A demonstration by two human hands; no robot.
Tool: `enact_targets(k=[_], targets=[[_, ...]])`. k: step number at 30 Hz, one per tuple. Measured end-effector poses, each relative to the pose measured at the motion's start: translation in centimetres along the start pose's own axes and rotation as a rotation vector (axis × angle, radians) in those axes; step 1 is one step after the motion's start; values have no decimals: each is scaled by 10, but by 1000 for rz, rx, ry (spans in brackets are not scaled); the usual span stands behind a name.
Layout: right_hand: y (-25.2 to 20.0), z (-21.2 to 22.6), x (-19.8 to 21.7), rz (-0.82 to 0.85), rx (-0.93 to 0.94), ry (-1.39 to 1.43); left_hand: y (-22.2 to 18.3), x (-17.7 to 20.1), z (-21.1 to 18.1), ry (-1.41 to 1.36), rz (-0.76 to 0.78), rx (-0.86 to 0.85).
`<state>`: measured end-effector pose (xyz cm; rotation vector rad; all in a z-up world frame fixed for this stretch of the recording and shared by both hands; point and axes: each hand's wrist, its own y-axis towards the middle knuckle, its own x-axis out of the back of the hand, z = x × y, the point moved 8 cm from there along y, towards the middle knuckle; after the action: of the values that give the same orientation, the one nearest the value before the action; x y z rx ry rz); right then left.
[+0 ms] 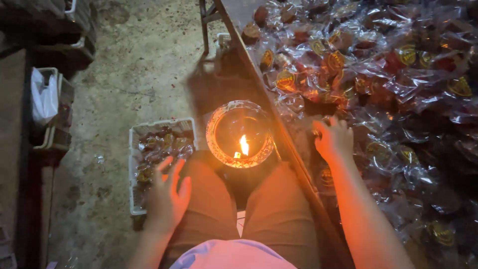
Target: Sealing small plastic bags by melting the edges over a candle flame
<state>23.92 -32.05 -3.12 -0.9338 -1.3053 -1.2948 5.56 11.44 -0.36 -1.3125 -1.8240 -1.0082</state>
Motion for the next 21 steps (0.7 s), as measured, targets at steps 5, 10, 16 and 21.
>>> enact_targets(k=[5,10,16,21], targets=[[-21,49,56,-229,-2,223,-2,1,-53,-408,270,207],[-124,159,85,-126,223,680,-46,-121,-82,-1516,730,752],[-168,162,84,-14,134,735,-30,-103,-111,-1476,726,593],[-166,177,105,47,134,1015,-33,-103,-109,-1447,695,599]])
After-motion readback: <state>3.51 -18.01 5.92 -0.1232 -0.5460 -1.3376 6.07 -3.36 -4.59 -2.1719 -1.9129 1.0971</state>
